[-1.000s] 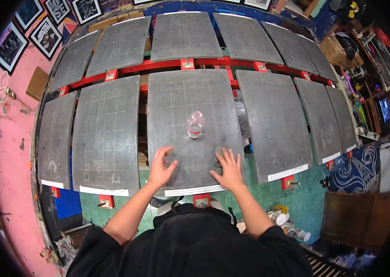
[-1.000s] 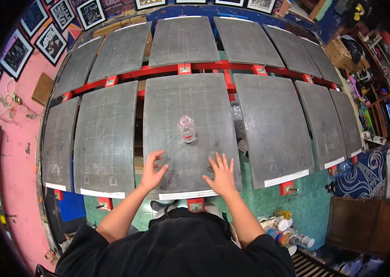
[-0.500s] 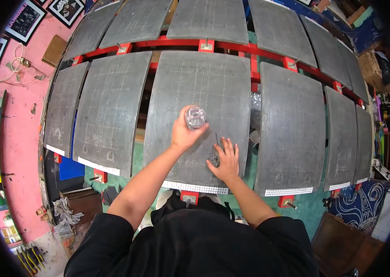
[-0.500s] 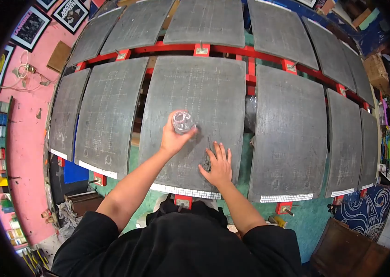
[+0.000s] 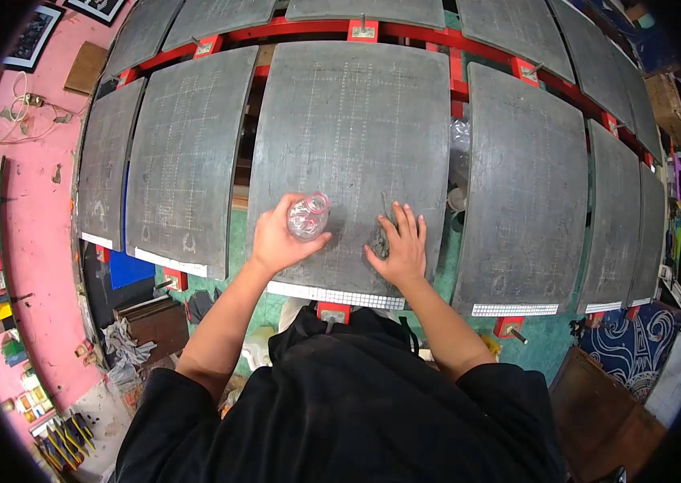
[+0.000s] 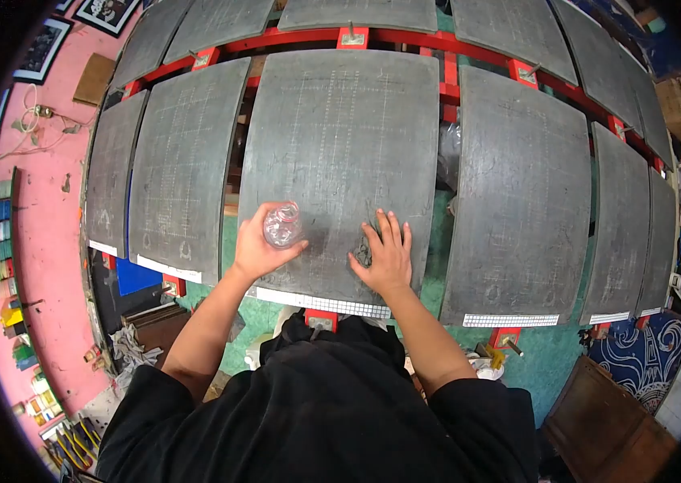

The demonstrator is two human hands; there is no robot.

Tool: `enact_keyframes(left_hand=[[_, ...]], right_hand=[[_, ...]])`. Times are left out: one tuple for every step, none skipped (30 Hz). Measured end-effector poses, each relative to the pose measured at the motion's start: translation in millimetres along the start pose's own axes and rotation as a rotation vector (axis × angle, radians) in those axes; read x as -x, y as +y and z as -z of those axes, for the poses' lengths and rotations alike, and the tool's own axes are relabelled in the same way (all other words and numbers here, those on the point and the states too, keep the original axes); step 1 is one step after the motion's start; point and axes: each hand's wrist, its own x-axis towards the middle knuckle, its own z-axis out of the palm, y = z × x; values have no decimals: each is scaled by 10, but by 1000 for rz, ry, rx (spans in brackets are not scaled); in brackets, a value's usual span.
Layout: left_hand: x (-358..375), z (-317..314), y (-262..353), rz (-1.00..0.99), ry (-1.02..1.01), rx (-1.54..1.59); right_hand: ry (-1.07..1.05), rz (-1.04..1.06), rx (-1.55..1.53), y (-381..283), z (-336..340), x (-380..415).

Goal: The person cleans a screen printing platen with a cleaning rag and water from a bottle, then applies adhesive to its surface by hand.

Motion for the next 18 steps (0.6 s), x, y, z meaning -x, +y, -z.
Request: enact_keyframes(left_hand=[[99,13,-45,52,-28,-117],[176,26,-80,100,-55,-234],[256,41,-94,105,-60,-232],[325,52,-102,164,-100,-283],[364,63,-112,220,-137,-333],[387,64,-126,222,-136,-329],[425,59,-142,257,-148,-350],[481,49,-156,295,-165,-371],[521,38,-174,305,-169,-366],[533,30,-194,300,-184,-375],[539,24,-211,294,-198,-386],[538,15,-225,299,-196,-383],[533,1,-233,312,-207,-400],[525,-11,-236,325,-217,-417],[510,-16,-229,326,-214,-415],[499,-16,-211,325,-222,-435],[485,-13,-204,324,-231,-455],[478,-10,-204,325,-229,-456]], right_hand=[[7,3,4,-3,3,8],[18,7,10,-4,-1,7],[12,3,10,-6,-10,23],[9,1,9,-5,-12,28],[9,0,10,-2,-15,14],[6,2,13,0,-16,-6],[9,2,21,1,-19,-12],[8,-1,28,-4,-23,7],[-4,-1,29,-12,-22,17],[-3,-6,30,-19,-15,8],[0,-9,32,-26,-15,4],[-5,-5,32,-28,-22,2],[-2,-6,33,-27,-23,-1],[2,-7,35,-28,-22,-2],[1,-3,36,-25,-24,-4],[1,-4,36,-24,-24,0],[3,-6,35,-23,-27,0],[3,-4,35,-28,-27,5]])
